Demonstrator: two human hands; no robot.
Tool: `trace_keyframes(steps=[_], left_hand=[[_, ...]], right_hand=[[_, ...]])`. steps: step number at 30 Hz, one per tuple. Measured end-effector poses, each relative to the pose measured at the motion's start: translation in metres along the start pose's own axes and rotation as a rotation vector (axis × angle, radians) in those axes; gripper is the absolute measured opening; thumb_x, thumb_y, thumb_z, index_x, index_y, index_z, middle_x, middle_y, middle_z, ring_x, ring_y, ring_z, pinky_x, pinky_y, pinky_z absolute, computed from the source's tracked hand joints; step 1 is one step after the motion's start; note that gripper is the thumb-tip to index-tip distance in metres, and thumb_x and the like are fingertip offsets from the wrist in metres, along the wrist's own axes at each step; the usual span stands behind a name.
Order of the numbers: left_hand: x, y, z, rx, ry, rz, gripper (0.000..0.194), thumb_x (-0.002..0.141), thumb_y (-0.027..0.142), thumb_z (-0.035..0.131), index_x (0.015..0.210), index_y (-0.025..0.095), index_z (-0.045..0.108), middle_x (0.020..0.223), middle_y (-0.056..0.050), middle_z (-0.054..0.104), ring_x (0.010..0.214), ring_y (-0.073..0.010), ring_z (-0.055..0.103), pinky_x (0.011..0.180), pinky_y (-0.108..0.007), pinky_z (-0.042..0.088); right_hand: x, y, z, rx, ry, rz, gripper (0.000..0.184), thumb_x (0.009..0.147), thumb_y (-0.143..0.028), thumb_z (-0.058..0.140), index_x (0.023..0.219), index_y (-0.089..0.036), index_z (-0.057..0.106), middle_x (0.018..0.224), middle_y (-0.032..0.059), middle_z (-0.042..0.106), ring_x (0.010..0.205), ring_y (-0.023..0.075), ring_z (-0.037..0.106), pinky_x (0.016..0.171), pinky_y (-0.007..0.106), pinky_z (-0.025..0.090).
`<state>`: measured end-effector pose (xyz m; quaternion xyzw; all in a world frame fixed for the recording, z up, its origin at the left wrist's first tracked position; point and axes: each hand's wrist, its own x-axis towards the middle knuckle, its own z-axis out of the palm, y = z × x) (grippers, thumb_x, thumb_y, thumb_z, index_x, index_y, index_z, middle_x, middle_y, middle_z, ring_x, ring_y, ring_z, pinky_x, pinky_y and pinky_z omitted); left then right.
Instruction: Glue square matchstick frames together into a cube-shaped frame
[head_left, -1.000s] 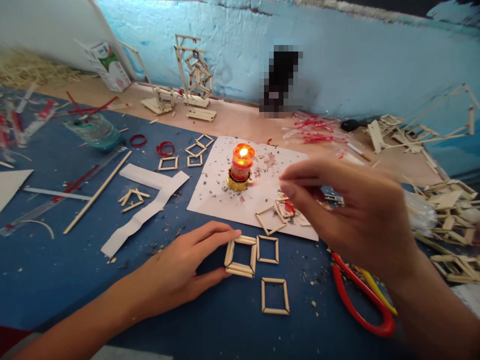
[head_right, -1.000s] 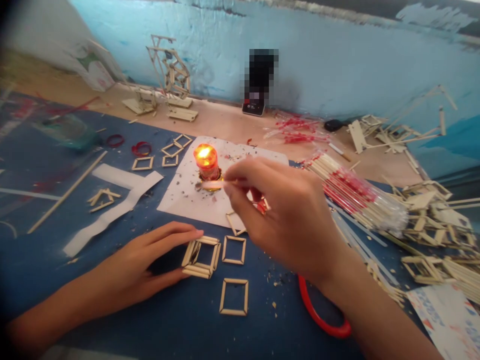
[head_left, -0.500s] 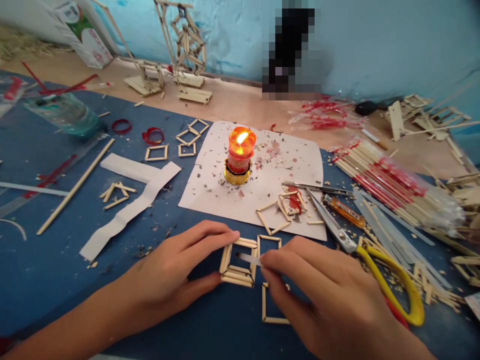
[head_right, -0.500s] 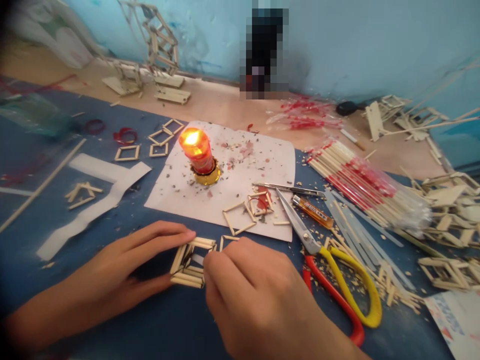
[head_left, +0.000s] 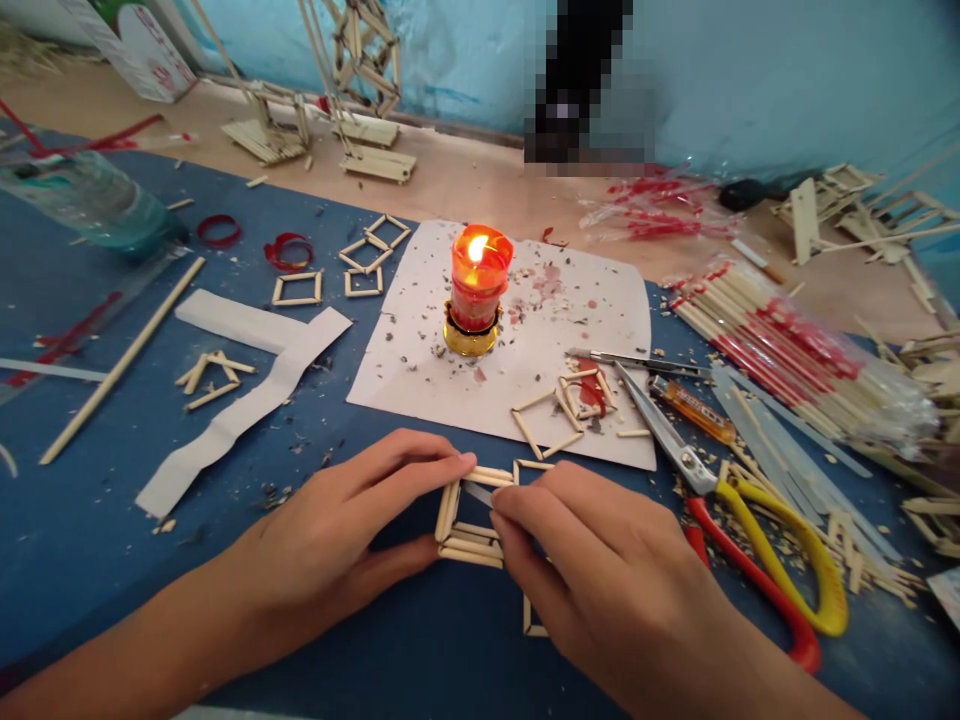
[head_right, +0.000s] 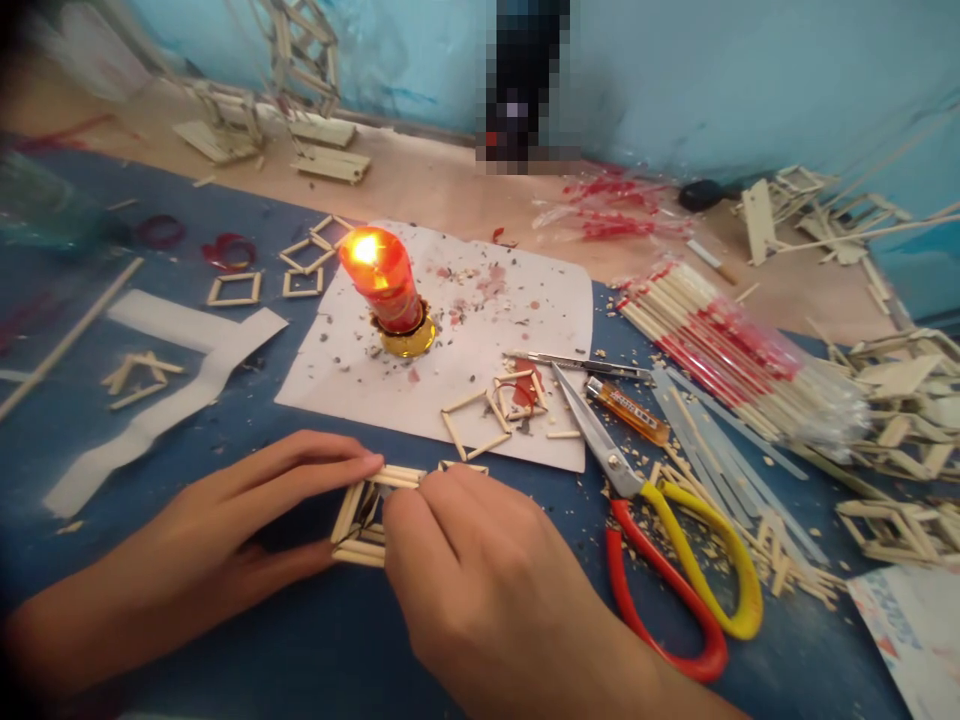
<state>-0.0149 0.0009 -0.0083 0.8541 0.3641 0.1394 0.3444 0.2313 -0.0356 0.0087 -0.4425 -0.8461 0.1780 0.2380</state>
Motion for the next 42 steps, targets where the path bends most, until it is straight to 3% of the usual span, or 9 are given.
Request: trace_keyframes(steps=[8,14,21,31,38,42], left_hand=[[-0.001,0.000,0.000,0.029,0.001,-0.008,0.051,0.098,0.016,0.059,0.144,0.034,0.048,0.136,0.001,0.059,0.118,-0.0135,0.067,0.104,-0.017,0.051],[-0.001,-0.001,0.000,0.035,-0.004,-0.015,0.051,0.098,0.017,0.059,0.144,0.036,0.048,0.137,0.002,0.058,0.120,-0.0125,0.066,0.105,-0.016,0.050],[-0.001,-0.002,0.001,-0.008,0.005,-0.017,0.049,0.099,0.018,0.058,0.144,0.036,0.050,0.135,0.000,0.060,0.117,-0.0170,0.068,0.103,-0.023,0.054],[0.000,-0.002,0.002,0.001,0.003,-0.004,0.047,0.099,0.022,0.061,0.142,0.035,0.050,0.134,0.000,0.059,0.117,-0.0182,0.068,0.105,-0.022,0.054],[0.001,0.000,0.002,-0.012,0.012,-0.007,0.046,0.098,0.021,0.061,0.142,0.035,0.050,0.134,0.000,0.060,0.114,-0.0179,0.068,0.104,-0.022,0.055],[0.002,0.000,0.001,-0.037,0.020,-0.017,0.046,0.097,0.019,0.061,0.139,0.035,0.053,0.132,0.000,0.063,0.111,-0.0180,0.070,0.100,-0.023,0.058]], right_hand=[[-0.001,0.004,0.003,-0.006,-0.073,0.011,0.018,0.090,-0.001,0.064,0.101,-0.015,0.064,0.080,0.0001,0.054,0.070,0.0171,0.049,0.065,0.035,0.033],[0.006,-0.004,-0.003,-0.016,-0.138,-0.012,0.019,0.091,-0.001,0.061,0.082,-0.018,0.060,0.077,-0.0004,0.050,0.067,0.0174,0.044,0.064,0.034,0.032],[0.010,-0.010,-0.003,0.109,-0.189,0.128,0.019,0.098,-0.004,0.054,0.088,-0.017,0.065,0.082,0.0006,0.059,0.073,0.0162,0.053,0.072,0.030,0.039],[0.011,-0.012,-0.006,0.049,-0.133,0.094,0.021,0.098,-0.004,0.052,0.086,-0.015,0.066,0.084,0.0025,0.057,0.073,0.0167,0.051,0.067,0.031,0.038],[0.006,-0.009,-0.003,0.039,-0.062,0.121,0.019,0.092,0.000,0.062,0.102,-0.016,0.066,0.094,0.0034,0.064,0.083,0.0181,0.058,0.075,0.030,0.043],[0.006,-0.009,-0.004,0.096,-0.031,0.143,0.018,0.094,-0.002,0.061,0.101,-0.017,0.066,0.091,0.0015,0.067,0.082,0.0163,0.062,0.074,0.028,0.046]])
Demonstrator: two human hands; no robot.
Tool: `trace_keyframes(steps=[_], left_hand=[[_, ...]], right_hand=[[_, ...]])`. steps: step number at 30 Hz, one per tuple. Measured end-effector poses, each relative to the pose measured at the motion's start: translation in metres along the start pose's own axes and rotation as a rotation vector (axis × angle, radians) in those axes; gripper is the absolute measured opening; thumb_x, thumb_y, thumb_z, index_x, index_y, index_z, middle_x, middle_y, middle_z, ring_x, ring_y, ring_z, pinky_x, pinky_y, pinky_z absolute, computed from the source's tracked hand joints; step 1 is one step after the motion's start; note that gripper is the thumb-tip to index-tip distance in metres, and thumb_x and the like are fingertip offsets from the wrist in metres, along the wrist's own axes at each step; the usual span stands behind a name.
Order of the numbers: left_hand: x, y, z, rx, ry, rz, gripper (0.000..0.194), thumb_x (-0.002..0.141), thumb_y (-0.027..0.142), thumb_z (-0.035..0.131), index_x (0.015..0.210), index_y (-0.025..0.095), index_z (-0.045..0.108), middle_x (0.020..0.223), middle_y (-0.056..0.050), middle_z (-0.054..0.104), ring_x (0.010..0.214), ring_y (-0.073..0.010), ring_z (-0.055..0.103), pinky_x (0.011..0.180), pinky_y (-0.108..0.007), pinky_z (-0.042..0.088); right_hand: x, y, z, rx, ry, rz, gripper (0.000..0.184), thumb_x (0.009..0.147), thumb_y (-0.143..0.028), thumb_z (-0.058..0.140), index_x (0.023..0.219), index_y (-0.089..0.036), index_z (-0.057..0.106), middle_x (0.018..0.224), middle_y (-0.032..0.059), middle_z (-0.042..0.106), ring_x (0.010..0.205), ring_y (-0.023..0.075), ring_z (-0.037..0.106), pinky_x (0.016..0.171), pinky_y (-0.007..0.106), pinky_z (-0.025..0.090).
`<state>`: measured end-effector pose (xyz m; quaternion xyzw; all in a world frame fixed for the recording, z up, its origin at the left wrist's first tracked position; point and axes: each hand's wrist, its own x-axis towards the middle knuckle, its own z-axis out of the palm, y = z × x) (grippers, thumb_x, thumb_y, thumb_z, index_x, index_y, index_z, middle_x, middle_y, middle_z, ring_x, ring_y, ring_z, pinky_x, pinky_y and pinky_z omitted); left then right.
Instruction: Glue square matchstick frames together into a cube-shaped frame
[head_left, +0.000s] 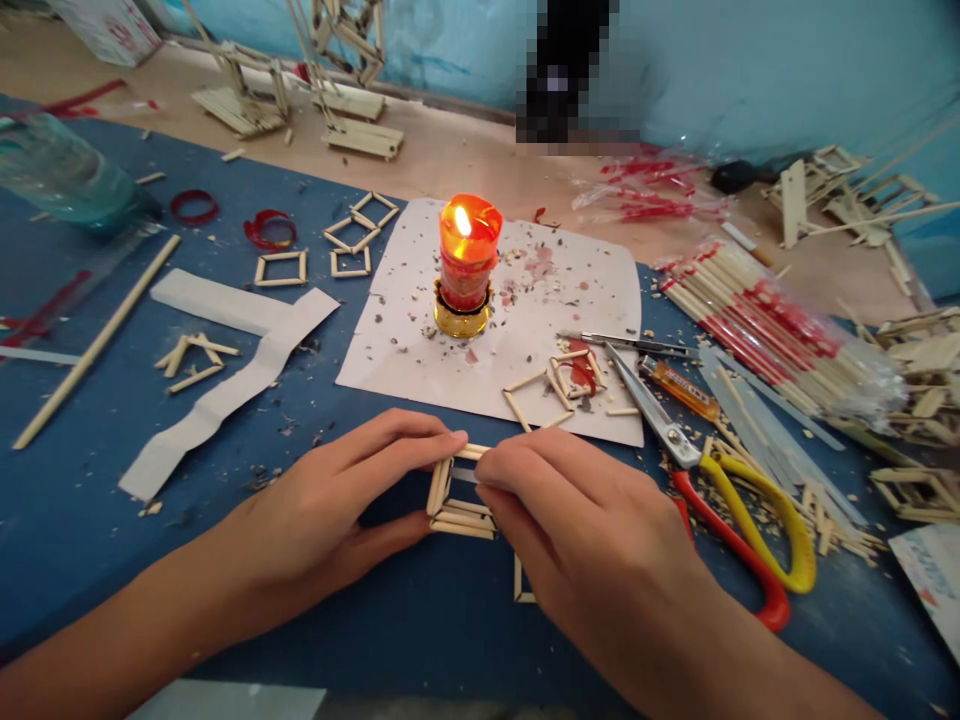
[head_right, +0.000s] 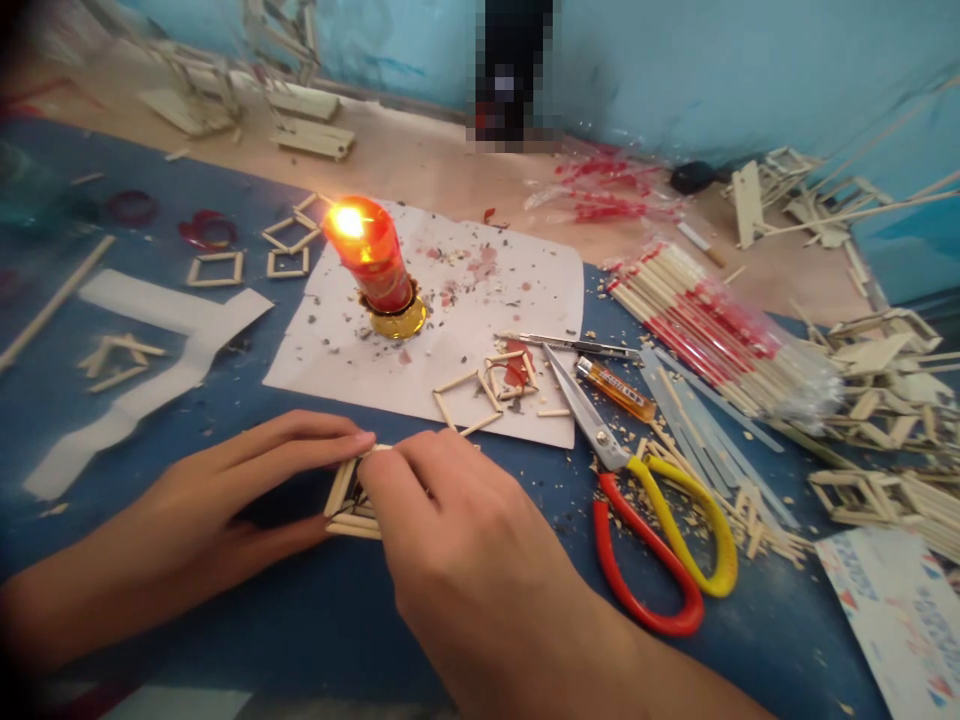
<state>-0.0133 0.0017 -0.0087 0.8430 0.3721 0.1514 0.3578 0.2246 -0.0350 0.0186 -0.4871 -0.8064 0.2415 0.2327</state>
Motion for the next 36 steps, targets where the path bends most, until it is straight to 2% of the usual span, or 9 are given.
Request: trace_keyframes(steps=[10,15,19,25,36], left_hand=[[0.004,-0.003,-0.002,-0.006,0.010,0.004,0.044,0.096,0.024,0.065,0.137,0.036,0.056,0.130,0.001,0.067,0.112,-0.0203,0.072,0.100,-0.027,0.058],[0.005,-0.004,-0.002,-0.009,0.018,0.009,0.043,0.096,0.029,0.068,0.137,0.036,0.056,0.129,0.000,0.068,0.112,-0.0206,0.072,0.099,-0.027,0.059],[0.004,-0.004,-0.001,0.011,0.007,0.001,0.043,0.096,0.026,0.067,0.137,0.035,0.056,0.131,0.000,0.068,0.114,-0.0201,0.071,0.100,-0.027,0.059],[0.003,-0.004,-0.001,0.028,-0.002,0.010,0.042,0.096,0.024,0.065,0.137,0.032,0.055,0.131,-0.004,0.067,0.113,-0.0224,0.072,0.098,-0.032,0.062],[0.001,-0.005,0.004,0.033,0.009,-0.010,0.049,0.093,0.026,0.067,0.139,0.038,0.053,0.135,0.000,0.069,0.118,-0.0261,0.071,0.104,-0.038,0.060]], right_hand=[[0.000,0.003,-0.001,0.072,0.037,0.079,0.017,0.091,-0.004,0.065,0.099,-0.018,0.071,0.094,0.0012,0.075,0.082,0.0163,0.069,0.071,0.026,0.048],[0.003,0.005,0.002,0.157,0.088,0.096,0.011,0.094,-0.009,0.066,0.092,-0.018,0.072,0.086,-0.0012,0.075,0.077,0.0128,0.070,0.072,0.023,0.048],[0.004,0.007,0.003,0.200,0.125,0.135,0.007,0.090,-0.013,0.073,0.088,-0.019,0.072,0.080,-0.0037,0.075,0.072,0.0112,0.070,0.069,0.021,0.048],[0.004,0.011,0.001,0.252,0.093,0.125,0.008,0.090,-0.012,0.073,0.089,-0.020,0.072,0.081,-0.0040,0.076,0.073,0.0113,0.071,0.070,0.020,0.050],[0.003,0.014,-0.003,0.312,0.087,0.157,0.011,0.087,-0.010,0.076,0.091,-0.020,0.073,0.080,-0.0071,0.076,0.071,0.0072,0.071,0.070,0.015,0.049]])
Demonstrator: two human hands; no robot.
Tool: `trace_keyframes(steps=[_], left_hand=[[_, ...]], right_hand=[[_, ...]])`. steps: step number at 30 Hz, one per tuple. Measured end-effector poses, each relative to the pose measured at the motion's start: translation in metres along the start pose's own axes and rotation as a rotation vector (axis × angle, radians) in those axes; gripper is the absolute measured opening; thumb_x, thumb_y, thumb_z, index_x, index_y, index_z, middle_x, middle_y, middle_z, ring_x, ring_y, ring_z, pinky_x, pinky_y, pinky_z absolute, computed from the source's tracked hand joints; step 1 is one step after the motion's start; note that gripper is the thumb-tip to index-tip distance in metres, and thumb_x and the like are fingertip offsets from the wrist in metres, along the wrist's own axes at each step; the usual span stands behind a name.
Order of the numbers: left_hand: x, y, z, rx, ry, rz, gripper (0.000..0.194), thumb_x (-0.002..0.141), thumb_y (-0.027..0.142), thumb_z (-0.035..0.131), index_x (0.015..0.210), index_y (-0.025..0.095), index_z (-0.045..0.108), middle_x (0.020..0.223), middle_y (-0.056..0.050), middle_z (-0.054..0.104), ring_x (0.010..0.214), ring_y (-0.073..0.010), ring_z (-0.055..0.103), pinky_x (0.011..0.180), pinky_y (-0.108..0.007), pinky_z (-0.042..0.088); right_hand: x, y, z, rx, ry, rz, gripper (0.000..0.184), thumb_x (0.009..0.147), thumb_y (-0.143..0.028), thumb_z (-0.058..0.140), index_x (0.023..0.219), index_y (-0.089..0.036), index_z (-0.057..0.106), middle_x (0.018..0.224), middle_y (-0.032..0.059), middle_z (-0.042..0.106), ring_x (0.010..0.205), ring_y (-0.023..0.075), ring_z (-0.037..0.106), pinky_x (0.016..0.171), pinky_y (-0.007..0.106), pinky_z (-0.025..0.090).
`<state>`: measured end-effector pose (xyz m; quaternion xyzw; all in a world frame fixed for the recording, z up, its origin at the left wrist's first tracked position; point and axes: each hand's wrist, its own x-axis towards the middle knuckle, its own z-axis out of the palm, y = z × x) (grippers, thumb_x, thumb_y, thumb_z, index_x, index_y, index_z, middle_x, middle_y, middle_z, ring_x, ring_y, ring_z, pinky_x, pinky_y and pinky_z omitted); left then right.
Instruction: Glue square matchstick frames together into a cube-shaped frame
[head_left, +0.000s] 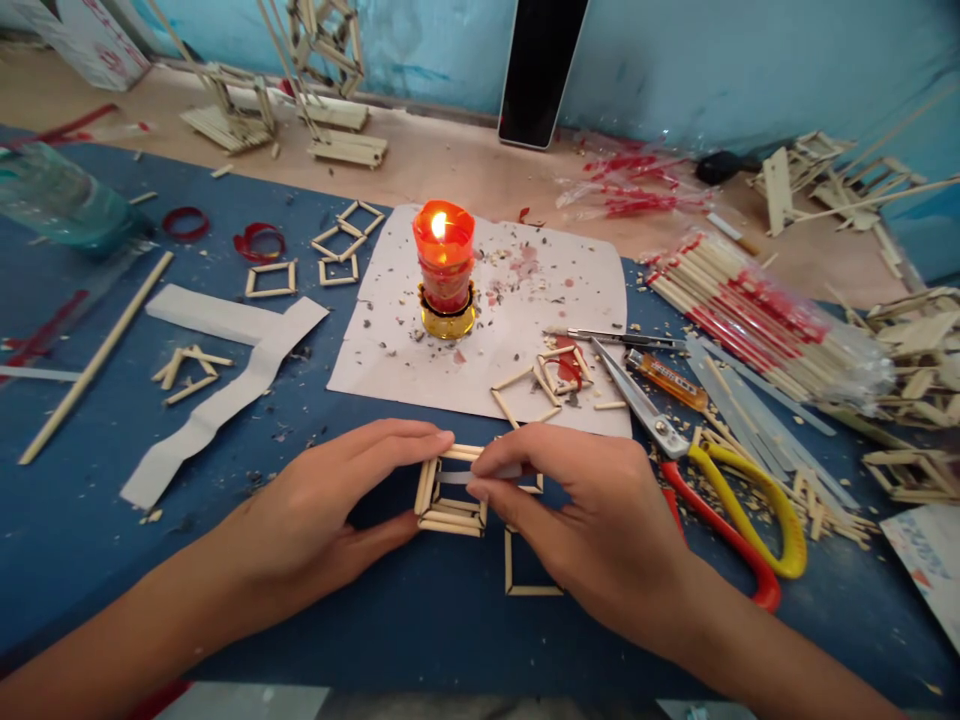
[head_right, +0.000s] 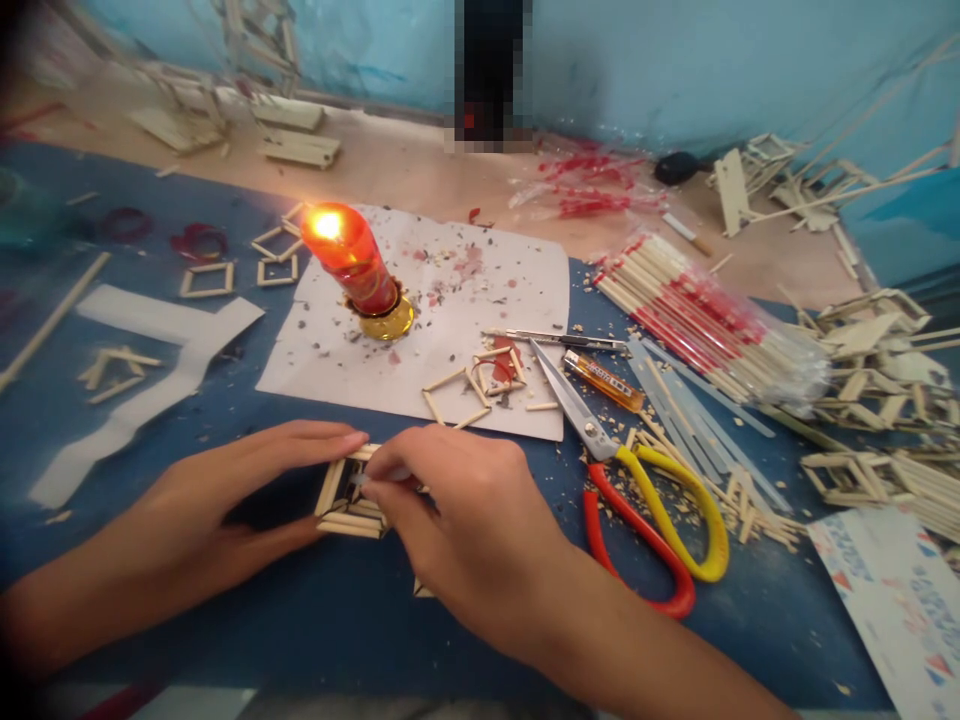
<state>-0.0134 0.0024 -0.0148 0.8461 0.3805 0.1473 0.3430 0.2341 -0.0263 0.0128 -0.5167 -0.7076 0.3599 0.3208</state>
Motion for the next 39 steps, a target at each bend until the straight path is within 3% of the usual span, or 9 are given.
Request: trace_keyframes(steps=[7,12,15,18,20,24,27,33,39], left_hand=[[0.000,0.000,-0.001,0.014,-0.022,0.011,0.050,0.096,0.027,0.064,0.142,0.039,0.049,0.137,0.000,0.066,0.121,-0.0249,0.069,0.107,-0.036,0.059],[-0.003,-0.002,0.002,0.017,-0.013,0.018,0.052,0.095,0.029,0.065,0.143,0.039,0.047,0.139,0.000,0.065,0.122,-0.0257,0.068,0.109,-0.037,0.057],[-0.003,-0.003,0.003,0.012,0.002,0.030,0.053,0.094,0.030,0.067,0.143,0.038,0.048,0.139,-0.001,0.065,0.122,-0.0259,0.068,0.109,-0.036,0.057],[-0.003,-0.002,0.001,0.014,0.006,0.034,0.051,0.095,0.025,0.067,0.142,0.035,0.050,0.138,-0.002,0.065,0.121,-0.0243,0.068,0.108,-0.034,0.056],[-0.003,0.000,0.001,0.025,-0.003,0.034,0.051,0.096,0.023,0.066,0.142,0.034,0.050,0.137,-0.003,0.065,0.121,-0.0227,0.068,0.108,-0.033,0.056],[-0.003,0.000,0.001,0.044,-0.018,0.030,0.050,0.097,0.025,0.067,0.143,0.033,0.048,0.138,-0.003,0.064,0.125,-0.0209,0.066,0.111,-0.031,0.052],[-0.003,0.000,0.001,0.041,-0.033,0.022,0.050,0.097,0.026,0.067,0.143,0.033,0.048,0.138,-0.002,0.064,0.126,-0.0205,0.065,0.112,-0.030,0.051],[-0.001,-0.002,0.001,0.027,-0.036,0.006,0.050,0.096,0.028,0.068,0.142,0.035,0.050,0.136,-0.002,0.066,0.124,-0.0226,0.067,0.110,-0.033,0.054],[-0.001,-0.005,-0.001,0.033,-0.041,0.026,0.051,0.094,0.030,0.069,0.142,0.036,0.051,0.135,-0.002,0.068,0.122,-0.0251,0.069,0.107,-0.036,0.058]], right_hand=[[-0.002,-0.006,0.006,-0.209,0.026,-0.108,0.011,0.096,-0.015,0.066,0.089,-0.016,0.074,0.082,0.0001,0.076,0.076,0.0142,0.071,0.072,0.026,0.048],[-0.003,-0.004,0.006,-0.195,-0.018,-0.155,0.013,0.099,-0.016,0.062,0.090,-0.017,0.072,0.088,0.0013,0.073,0.079,0.0135,0.067,0.075,0.025,0.049],[-0.005,-0.002,0.002,-0.124,-0.060,-0.131,0.010,0.098,-0.019,0.064,0.106,-0.019,0.071,0.102,0.0020,0.071,0.089,0.0130,0.067,0.081,0.023,0.049],[-0.008,0.001,-0.006,-0.052,-0.094,-0.087,0.038,0.093,-0.031,0.074,0.128,-0.021,0.061,0.111,0.0019,0.068,0.098,0.0134,0.066,0.088,0.021,0.050],[-0.011,0.005,-0.013,-0.049,-0.084,-0.060,0.043,0.093,-0.034,0.074,0.129,-0.019,0.057,0.113,0.0034,0.067,0.100,0.0148,0.065,0.089,0.023,0.051],[-0.017,0.014,-0.029,-0.182,-0.203,-0.141,0.013,0.100,-0.022,0.059,0.111,-0.019,0.066,0.113,0.0057,0.068,0.111,0.0199,0.059,0.099,0.032,0.048],[-0.020,0.019,-0.034,-0.323,-0.312,-0.251,0.027,0.100,-0.013,0.054,0.122,-0.021,0.067,0.123,0.0061,0.068,0.118,0.0230,0.055,0.105,0.038,0.045],[-0.016,0.027,-0.022,-0.499,-0.339,-0.370,0.031,0.101,-0.015,0.054,0.130,-0.019,0.064,0.126,0.0091,0.065,0.109,0.0258,0.056,0.096,0.042,0.047],[-0.012,0.027,-0.009,-0.590,-0.367,-0.342,0.032,0.101,-0.020,0.056,0.133,-0.021,0.060,0.118,0.0084,0.063,0.098,0.0263,0.053,0.090,0.042,0.044]])
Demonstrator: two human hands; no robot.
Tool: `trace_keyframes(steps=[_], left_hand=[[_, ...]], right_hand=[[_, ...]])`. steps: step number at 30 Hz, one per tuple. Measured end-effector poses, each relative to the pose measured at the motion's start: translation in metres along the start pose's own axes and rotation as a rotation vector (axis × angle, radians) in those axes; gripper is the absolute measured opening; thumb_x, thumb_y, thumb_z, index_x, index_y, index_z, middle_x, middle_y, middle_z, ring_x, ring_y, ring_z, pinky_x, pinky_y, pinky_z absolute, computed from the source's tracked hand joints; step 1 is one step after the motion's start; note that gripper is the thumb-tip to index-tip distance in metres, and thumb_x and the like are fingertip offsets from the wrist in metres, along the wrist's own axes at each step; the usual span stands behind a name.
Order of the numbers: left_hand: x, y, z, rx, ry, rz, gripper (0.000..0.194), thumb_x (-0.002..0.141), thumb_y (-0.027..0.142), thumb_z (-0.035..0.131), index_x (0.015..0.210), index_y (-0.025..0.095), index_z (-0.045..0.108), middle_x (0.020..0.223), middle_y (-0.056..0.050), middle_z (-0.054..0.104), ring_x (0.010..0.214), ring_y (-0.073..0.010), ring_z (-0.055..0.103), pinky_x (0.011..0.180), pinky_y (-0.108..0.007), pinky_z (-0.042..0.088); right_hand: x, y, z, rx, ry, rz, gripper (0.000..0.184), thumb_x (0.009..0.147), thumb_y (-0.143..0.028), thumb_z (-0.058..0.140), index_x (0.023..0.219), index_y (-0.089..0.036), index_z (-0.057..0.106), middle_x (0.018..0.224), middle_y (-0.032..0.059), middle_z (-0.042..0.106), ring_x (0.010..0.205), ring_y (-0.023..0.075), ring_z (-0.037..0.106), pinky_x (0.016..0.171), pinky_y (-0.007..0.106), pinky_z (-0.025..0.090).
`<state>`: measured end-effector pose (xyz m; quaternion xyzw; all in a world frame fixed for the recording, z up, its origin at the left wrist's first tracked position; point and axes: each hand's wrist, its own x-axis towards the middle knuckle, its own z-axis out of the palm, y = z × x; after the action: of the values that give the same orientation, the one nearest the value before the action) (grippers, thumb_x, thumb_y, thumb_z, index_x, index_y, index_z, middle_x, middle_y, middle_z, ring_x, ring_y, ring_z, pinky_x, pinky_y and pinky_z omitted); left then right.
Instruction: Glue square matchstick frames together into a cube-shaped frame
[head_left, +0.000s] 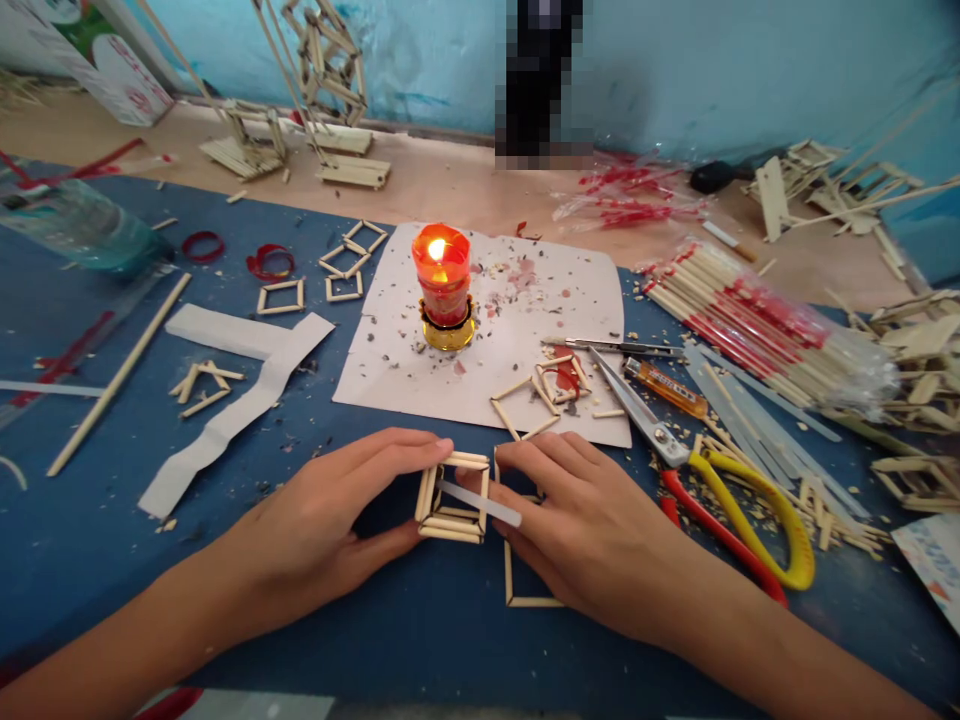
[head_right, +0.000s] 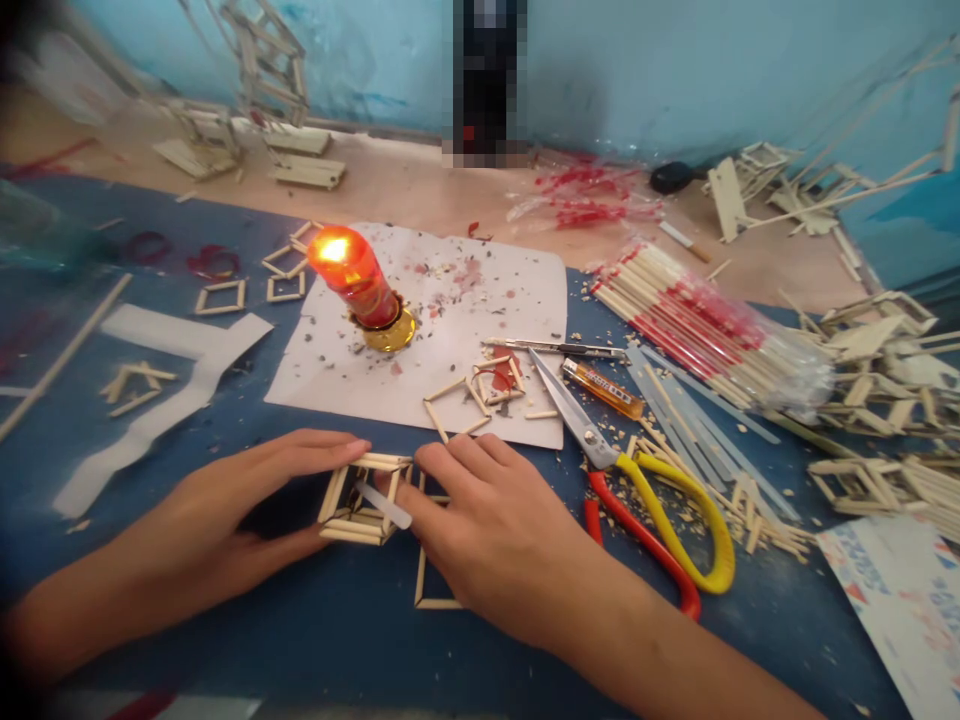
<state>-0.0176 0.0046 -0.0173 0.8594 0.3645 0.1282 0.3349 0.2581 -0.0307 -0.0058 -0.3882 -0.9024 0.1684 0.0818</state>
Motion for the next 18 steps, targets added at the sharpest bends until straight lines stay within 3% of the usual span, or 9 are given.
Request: trace_keyframes(steps=[6,12,18], left_hand=[[0.002,0.001,-0.001,-0.031,0.012,-0.006,0.048,0.093,0.028,0.069,0.139,0.034,0.056,0.134,-0.003,0.069,0.118,-0.0266,0.072,0.105,-0.039,0.059],[0.000,0.001,0.001,-0.025,0.010,-0.017,0.051,0.093,0.029,0.070,0.141,0.037,0.053,0.135,0.000,0.069,0.115,-0.0250,0.073,0.105,-0.037,0.060],[-0.001,0.002,0.001,-0.024,0.015,-0.045,0.053,0.090,0.028,0.071,0.140,0.037,0.055,0.133,0.000,0.070,0.113,-0.0257,0.074,0.103,-0.037,0.061]], right_hand=[[0.003,-0.004,0.002,-0.068,-0.032,0.032,0.022,0.100,-0.025,0.057,0.121,-0.022,0.064,0.112,0.0081,0.062,0.096,0.0285,0.049,0.088,0.043,0.038],[0.008,-0.004,0.007,-0.017,0.045,0.079,0.019,0.101,-0.025,0.057,0.117,-0.023,0.067,0.109,0.0073,0.062,0.097,0.0273,0.048,0.087,0.041,0.036],[0.012,-0.003,0.005,-0.108,0.054,0.035,0.015,0.096,-0.029,0.066,0.109,-0.022,0.070,0.101,0.0069,0.062,0.093,0.0273,0.048,0.082,0.041,0.034]])
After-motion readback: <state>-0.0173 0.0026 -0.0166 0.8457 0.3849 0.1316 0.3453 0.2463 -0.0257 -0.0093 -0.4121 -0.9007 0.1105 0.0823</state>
